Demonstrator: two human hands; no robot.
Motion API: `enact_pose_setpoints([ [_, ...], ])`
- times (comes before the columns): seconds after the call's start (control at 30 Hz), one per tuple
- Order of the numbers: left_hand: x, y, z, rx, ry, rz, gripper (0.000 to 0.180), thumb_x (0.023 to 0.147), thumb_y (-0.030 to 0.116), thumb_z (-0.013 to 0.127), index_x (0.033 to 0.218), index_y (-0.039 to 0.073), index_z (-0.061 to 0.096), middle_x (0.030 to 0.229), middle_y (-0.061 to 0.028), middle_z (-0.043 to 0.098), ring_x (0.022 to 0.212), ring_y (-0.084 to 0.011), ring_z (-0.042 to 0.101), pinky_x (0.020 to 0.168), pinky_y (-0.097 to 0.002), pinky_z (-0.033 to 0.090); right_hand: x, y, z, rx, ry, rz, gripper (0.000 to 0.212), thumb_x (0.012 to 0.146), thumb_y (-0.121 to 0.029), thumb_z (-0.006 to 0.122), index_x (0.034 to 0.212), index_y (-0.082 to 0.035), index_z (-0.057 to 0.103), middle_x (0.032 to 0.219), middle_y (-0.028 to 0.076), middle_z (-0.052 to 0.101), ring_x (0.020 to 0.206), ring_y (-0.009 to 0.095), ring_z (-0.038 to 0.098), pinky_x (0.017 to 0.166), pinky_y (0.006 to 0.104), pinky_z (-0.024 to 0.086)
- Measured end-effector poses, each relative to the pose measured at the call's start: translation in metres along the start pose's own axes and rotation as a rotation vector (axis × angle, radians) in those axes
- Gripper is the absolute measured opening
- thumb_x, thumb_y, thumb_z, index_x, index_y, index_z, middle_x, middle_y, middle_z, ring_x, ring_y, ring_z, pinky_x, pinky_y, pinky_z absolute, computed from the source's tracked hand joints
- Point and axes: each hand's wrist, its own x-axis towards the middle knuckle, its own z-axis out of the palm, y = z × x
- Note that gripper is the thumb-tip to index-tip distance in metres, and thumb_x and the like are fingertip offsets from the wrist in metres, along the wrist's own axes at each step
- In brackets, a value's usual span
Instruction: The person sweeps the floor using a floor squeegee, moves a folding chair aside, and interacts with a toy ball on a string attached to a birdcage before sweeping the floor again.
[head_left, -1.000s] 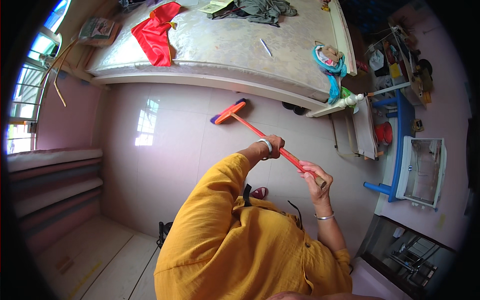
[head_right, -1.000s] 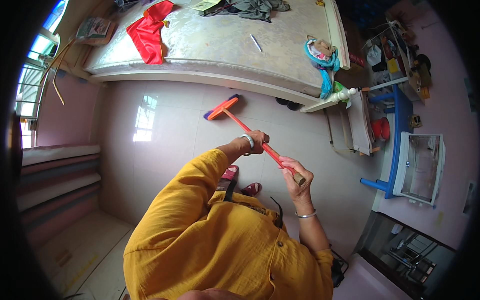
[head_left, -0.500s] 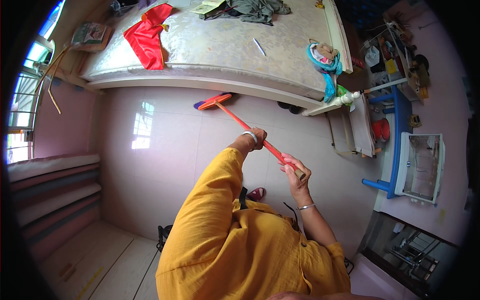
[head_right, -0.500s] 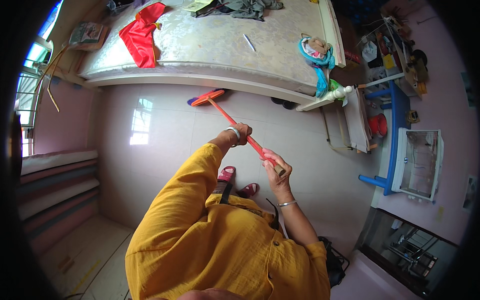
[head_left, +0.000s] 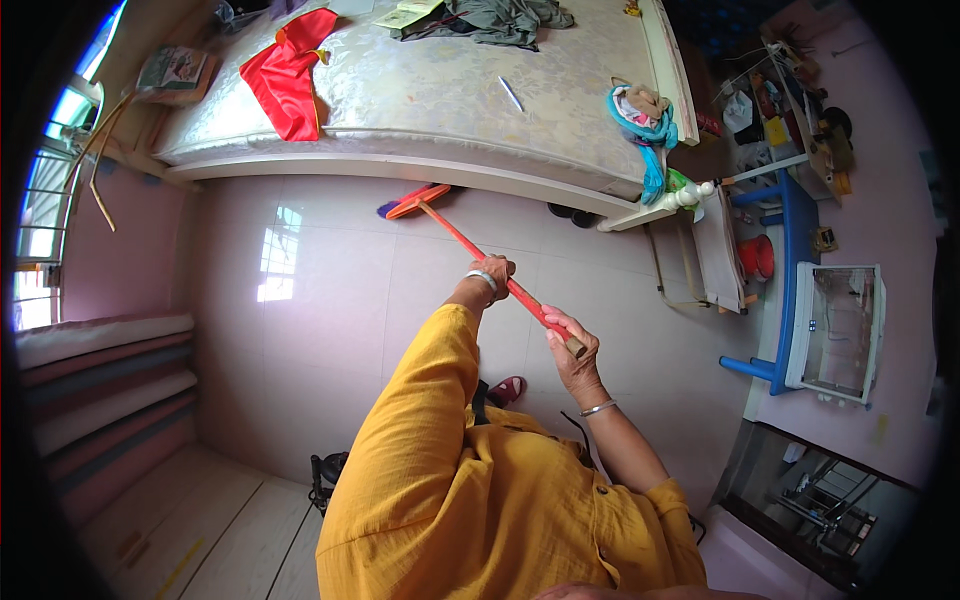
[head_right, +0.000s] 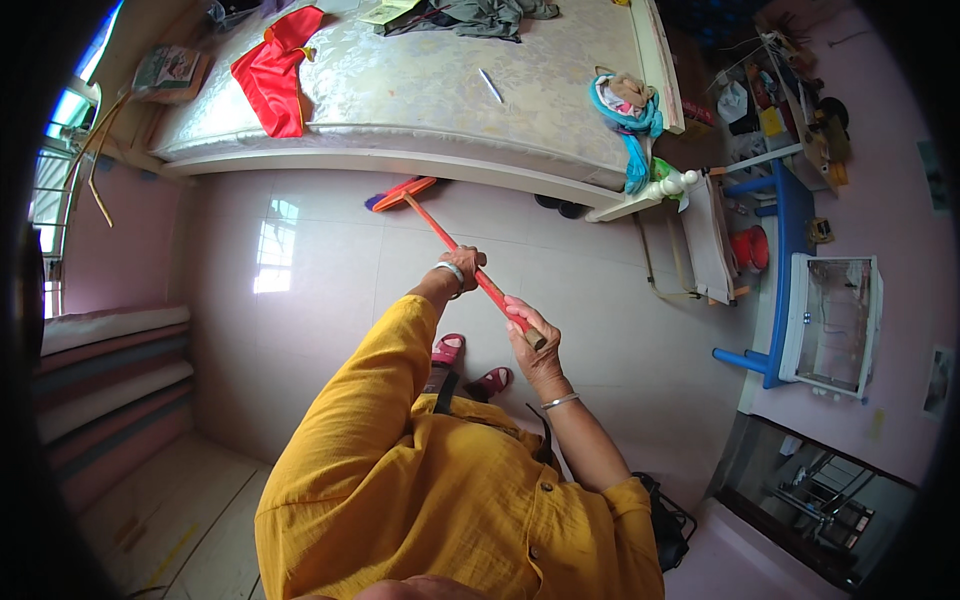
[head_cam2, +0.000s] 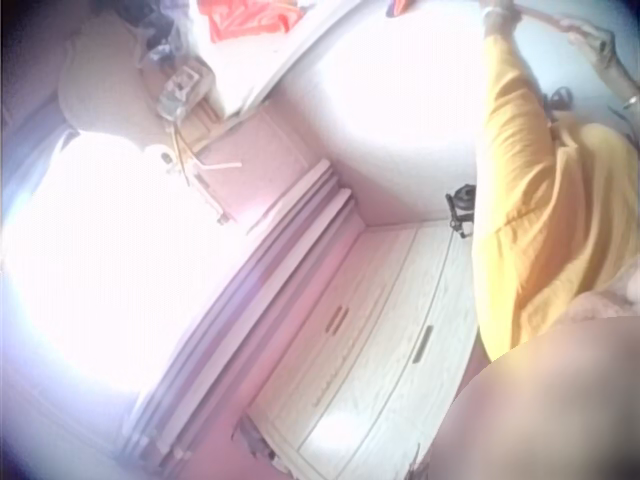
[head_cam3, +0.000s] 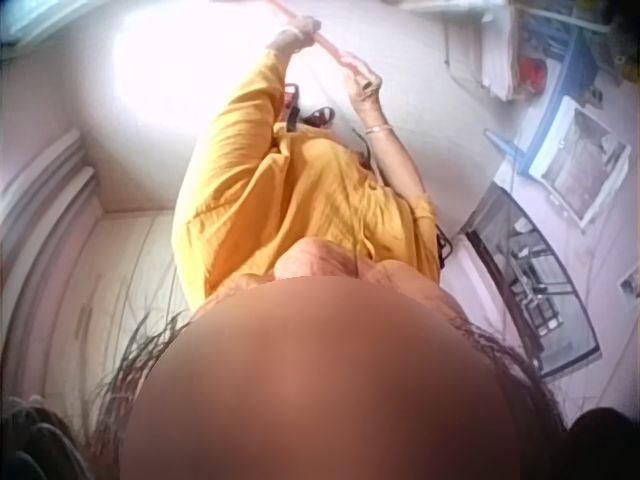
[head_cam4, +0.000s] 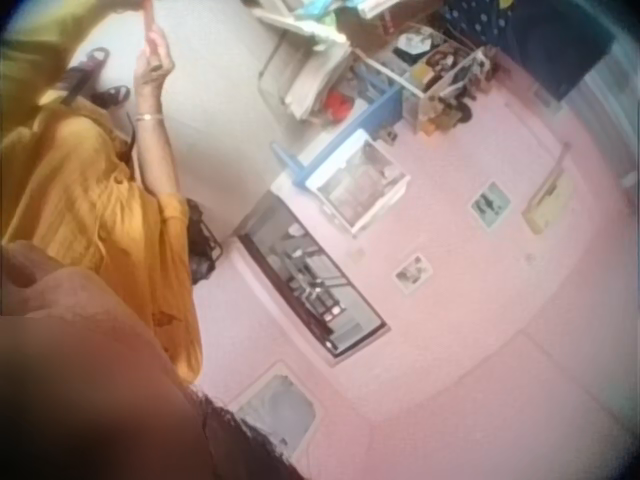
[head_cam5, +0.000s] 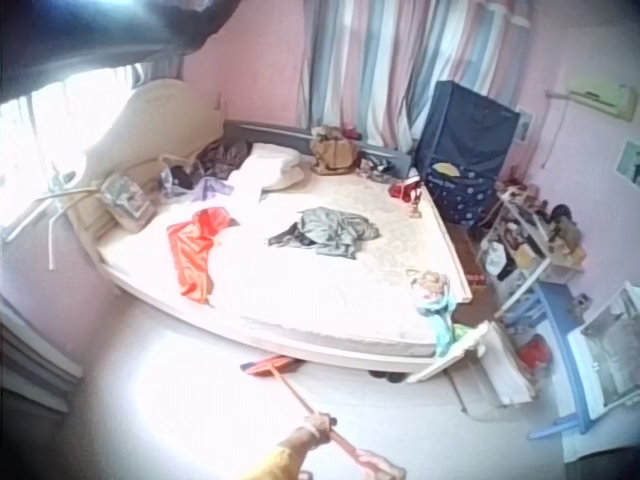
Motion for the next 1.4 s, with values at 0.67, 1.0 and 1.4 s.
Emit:
enact_pose_setpoints([
  [0.67,-0.068,0.16,0.016,-0.591,-0.11,0.41,0.019,0.068,0.013,0.053,0.081,0.006,0.065,0.083,-0.0176,0.064,0.084,-0.0356,0.061,0.072,-0.0418,0.049,-0.038,-0.164,-0.073,-0.281,-0.045,0.069,0.01,0.079,0.001,0.05,0.081,0.006,0.059,0.091,0.016,0.064,0.052,0.013,0.056,0.05,0.0238,0.047],
  [1.0,-0.128,0.089,-0.027,-0.515,0.078,0.125,0.021,0.069,0.022,0.062,0.085,0.009,0.062,0.081,-0.017,0.063,0.085,-0.0353,0.06,0.072,-0.0433,0.047,-0.028,-0.168,-0.049,-0.175,-0.397,-0.15,0.011,0.074,0.005,0.051,0.083,0.005,0.057,0.092,0.02,0.063,0.062,0.017,0.062,0.056,0.0256,0.052],
  [1.4,-0.125,-0.01,0.038,-0.329,0.082,-0.176,0.019,0.065,0.016,0.062,0.082,0.008,0.064,0.09,-0.0165,0.064,0.092,-0.034,0.058,0.08,-0.0391,0.048,-0.024,-0.066,0.005,-0.027,-0.532,0.089,0.017,0.078,0.006,0.049,0.093,0.005,0.058,0.106,0.015,0.061,0.065,0.012,0.058,0.059,0.0241,0.051],
])
